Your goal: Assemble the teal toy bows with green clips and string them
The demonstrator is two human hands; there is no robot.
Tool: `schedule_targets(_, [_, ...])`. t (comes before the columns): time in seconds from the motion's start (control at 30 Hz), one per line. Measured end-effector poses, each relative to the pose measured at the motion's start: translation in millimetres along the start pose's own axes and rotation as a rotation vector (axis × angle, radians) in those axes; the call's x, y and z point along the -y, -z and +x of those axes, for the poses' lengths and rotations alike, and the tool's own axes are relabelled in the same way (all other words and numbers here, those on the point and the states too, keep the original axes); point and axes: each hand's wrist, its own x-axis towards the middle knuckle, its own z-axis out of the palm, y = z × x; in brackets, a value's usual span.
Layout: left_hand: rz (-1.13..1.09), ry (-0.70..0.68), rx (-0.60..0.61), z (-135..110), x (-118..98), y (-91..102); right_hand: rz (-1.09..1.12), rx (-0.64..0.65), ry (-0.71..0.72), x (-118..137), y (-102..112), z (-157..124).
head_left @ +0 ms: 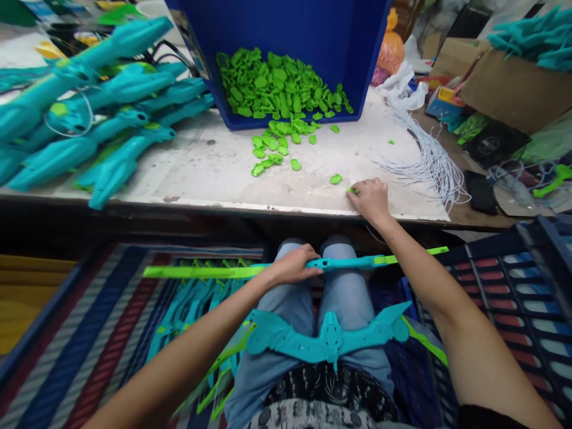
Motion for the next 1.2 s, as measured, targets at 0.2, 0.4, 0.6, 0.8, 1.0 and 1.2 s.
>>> schedule_targets(0.2, [-0.333, 0.138, 0.211, 34.6, 17.6, 21.8, 0.193, 0.0, 0.235, 16.9, 20.2, -52.1])
schedule_targets(0.4, [-0.674, 0.266, 0.303, 42.1, 19.7, 15.1, 0.285, 0.089, 0.51, 38.1, -7.0, -167.6])
schedule_targets(0.6, [-0.704, 0.214, 0.325, 45.0, 21.3, 9.2, 0.248, 0.087, 0.458, 42.3, -28.5, -178.4])
schedule_targets(0.8, [-0.453, 0.102, 0.278, 47.8, 21.9, 7.4, 0.266, 0.103, 0.382, 45.2, -27.9, -179.9])
schedule_targets(1.0, [-0.262, 0.087, 0.248, 53.7, 18.6, 6.3, 0.281, 0.118, 0.426, 45.4, -31.3, -189.3])
schedule_targets(1.2, [-0.242, 0.064, 0.217, 51.1, 11.4, 3.0, 0.281, 0.173, 0.01, 40.6, -32.6, -178.6])
